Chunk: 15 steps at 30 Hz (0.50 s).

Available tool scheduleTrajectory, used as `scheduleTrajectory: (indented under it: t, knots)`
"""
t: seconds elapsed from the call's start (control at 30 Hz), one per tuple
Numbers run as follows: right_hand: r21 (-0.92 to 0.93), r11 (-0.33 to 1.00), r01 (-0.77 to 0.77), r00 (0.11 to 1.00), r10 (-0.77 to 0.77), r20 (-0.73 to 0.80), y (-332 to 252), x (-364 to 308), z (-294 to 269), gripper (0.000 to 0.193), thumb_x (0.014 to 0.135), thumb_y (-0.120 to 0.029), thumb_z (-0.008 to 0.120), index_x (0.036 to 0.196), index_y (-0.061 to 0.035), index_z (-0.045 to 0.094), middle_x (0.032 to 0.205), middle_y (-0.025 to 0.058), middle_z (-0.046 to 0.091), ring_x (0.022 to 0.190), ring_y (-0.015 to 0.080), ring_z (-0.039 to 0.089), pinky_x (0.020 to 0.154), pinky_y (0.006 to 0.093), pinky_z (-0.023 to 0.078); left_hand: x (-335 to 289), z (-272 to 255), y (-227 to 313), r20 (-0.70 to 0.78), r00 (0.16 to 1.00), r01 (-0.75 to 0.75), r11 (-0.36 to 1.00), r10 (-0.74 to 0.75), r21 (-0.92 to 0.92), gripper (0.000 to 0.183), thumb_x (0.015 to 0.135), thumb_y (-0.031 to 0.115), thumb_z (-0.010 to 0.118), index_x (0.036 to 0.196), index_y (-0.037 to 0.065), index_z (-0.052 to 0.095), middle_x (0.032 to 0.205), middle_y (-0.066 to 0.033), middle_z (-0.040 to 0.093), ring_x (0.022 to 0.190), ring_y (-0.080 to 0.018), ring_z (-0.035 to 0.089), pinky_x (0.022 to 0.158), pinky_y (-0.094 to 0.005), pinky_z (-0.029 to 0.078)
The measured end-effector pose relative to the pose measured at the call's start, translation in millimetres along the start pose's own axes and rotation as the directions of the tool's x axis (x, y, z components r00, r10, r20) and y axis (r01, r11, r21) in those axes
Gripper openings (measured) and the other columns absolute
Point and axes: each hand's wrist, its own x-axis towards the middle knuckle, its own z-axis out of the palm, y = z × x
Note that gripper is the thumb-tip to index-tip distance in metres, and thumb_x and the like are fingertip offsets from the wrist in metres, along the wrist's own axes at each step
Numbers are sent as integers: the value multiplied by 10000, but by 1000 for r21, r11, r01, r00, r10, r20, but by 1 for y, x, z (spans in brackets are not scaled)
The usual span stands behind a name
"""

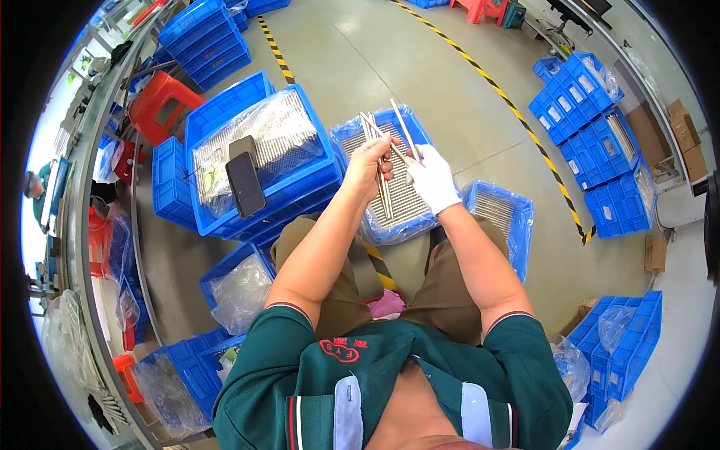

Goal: The person sits on the floor and repeatedly picks up bundles of thin metal rods from a blue crate. They separate the rods into smaller groups, inspect them, and place them back into the crate. The process is repetitive and involves handling the rods with gloved hands.

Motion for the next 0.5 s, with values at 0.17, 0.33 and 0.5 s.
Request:
scheduleTrajectory:
  t: [0.17,0.33,0.5]
  knots:
    - [70,987,-142,990,140,23,-6,2,0,167,848,-122,607,958,-7,559,751,81,611,616,126,583,573,278,472,-11,9,-13,-62,997,45,988,-36,146,206,908,264,566,854,70,611,671,25,440,498,-52,378,428,-196,329]
    - [-14,995,-94,992,92,-84,-8,-3,4,195,846,-176,629,928,-11,565,769,104,620,657,163,600,597,305,477,-12,15,-22,-47,999,28,975,-19,219,214,913,273,548,830,79,583,645,38,413,493,-51,374,419,-197,306]
    - [-110,994,7,1000,-10,-22,16,21,-13,213,858,-219,618,921,-18,585,787,107,626,693,172,600,645,315,476,-5,8,-23,-84,996,23,954,3,299,186,905,220,536,811,62,563,646,30,433,495,-60,386,413,-210,325]
